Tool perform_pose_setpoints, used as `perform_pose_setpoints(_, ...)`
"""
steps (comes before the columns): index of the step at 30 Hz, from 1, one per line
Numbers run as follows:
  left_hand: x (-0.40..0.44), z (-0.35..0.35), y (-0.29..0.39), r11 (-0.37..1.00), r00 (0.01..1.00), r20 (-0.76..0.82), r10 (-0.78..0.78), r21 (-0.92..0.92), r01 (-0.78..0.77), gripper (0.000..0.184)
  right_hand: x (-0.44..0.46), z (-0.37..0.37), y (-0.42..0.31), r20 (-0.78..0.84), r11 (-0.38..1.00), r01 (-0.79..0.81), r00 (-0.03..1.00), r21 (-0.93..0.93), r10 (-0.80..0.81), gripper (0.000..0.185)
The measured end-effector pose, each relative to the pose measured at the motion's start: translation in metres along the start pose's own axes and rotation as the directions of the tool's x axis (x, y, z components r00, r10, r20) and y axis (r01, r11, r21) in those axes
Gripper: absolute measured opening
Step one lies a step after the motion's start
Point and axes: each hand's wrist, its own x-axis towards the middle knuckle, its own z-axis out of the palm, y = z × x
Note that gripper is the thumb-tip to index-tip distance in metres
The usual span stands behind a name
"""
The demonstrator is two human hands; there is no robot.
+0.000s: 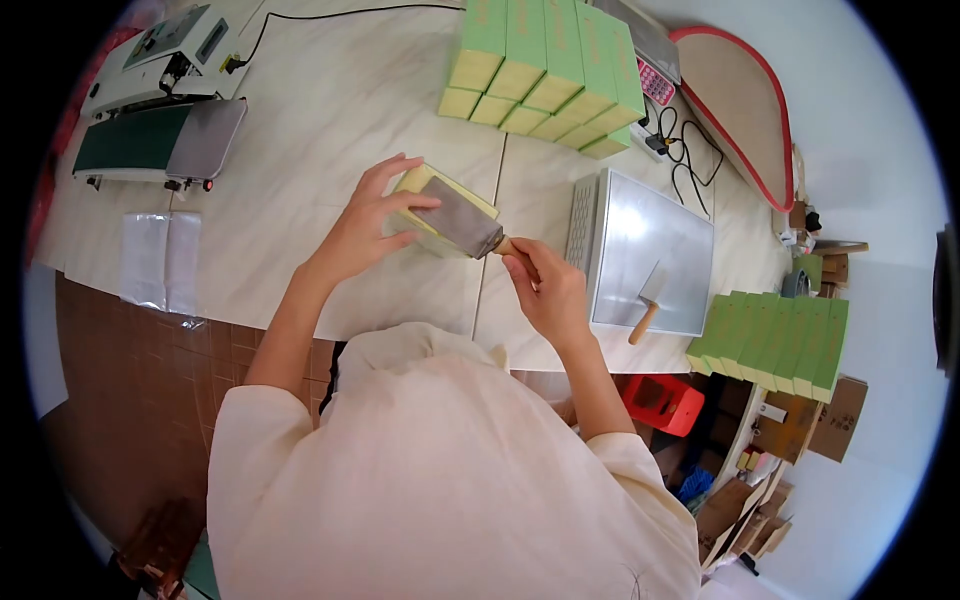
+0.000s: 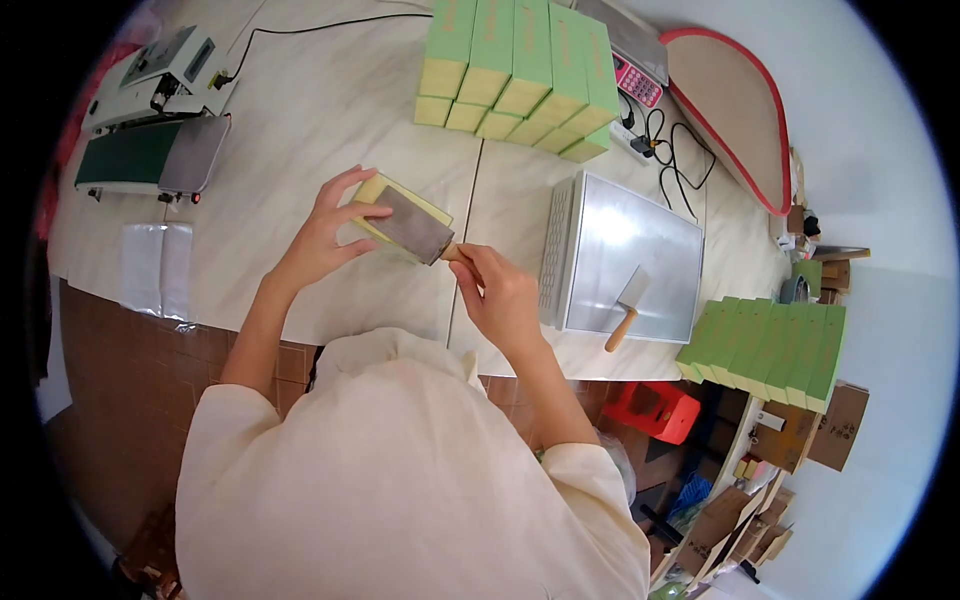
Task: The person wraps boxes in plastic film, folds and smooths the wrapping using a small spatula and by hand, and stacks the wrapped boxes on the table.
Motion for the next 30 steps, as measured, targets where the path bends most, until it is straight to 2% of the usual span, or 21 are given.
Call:
perform_pose_setpoints(1,0.003,0.001,-0.002,1.0,1.0,-0.007,-0.001,-0.002,0.001,0.044,0.001,0.0,-0.001,0.015,1.0,-0.007,1.0,0.008,0.007,0.014)
perform_pose_setpoints(3,0.01,0.002,-0.006,0.998,0.997,0.051,0.064,0.001,-0.064,0.027,0.004,-0.001,0.0,0.027,1.0,-0.003,1.0,0.025,0.003,0.014)
perform_pose_setpoints(4,0.014,0.002,-0.006,0.998,0.997,0.044,0.064,0.0,-0.064,0.027,0.005,-0.001,0.0,0.033,0.999,-0.005,0.999,0.043,0.004,0.014)
perform_pose_setpoints(6,0.019,0.002,-0.005,0.982,0.997,0.057,0.059,-0.181,-0.047,0.017,0.007,-0.005,-0.002,0.077,0.999,-0.022,0.997,0.027,0.02,0.014)
perform_pose_setpoints(9,0.025,0.004,-0.006,0.967,0.995,0.098,0.015,-0.253,0.011,0.013,0.005,-0.006,-0.004,0.121,0.999,-0.049,0.992,0.013,0.047,0.014)
perform_pose_setpoints(12,0.027,0.004,-0.001,0.969,0.994,0.104,0.016,-0.246,0.01,0.007,0.004,-0.005,-0.007,0.125,0.998,-0.065,0.99,0.021,0.062,0.014)
perform_pose_setpoints(16,0.029,0.005,-0.002,0.958,0.994,0.109,-0.022,-0.282,0.053,0.005,0.002,-0.008,-0.01,0.159,0.997,-0.069,0.985,0.022,0.064,0.014)
perform_pose_setpoints(20,0.033,0.003,-0.005,0.974,0.991,0.135,-0.016,-0.22,0.046,0.008,0.001,-0.008,-0.011,0.2,0.994,-0.093,0.976,0.057,0.08,0.014)
perform_pose_setpoints(25,0.04,0.003,-0.007,0.985,0.989,0.149,-0.004,-0.173,0.03,0.007,-0.004,-0.008,-0.012,0.21,0.997,-0.044,0.977,0.069,0.029,0.015)
perform_pose_setpoints(27,0.045,0.0,-0.001,0.947,0.964,0.241,-0.109,-0.27,0.175,0.01,-0.007,-0.009,-0.011,0.209,0.996,-0.054,0.977,0.066,0.039,0.015)
perform_pose_setpoints(28,0.047,0.0,-0.002,0.947,0.964,0.24,-0.112,-0.267,0.177,0.01,-0.009,-0.009,-0.011,0.208,0.996,-0.064,0.977,0.062,0.05,0.015)
perform_pose_setpoints(30,0.051,0.0,-0.005,0.979,0.954,0.281,-0.101,-0.142,0.145,0.015,-0.015,-0.016,-0.009,0.202,0.994,-0.098,0.976,0.058,0.084,0.015)
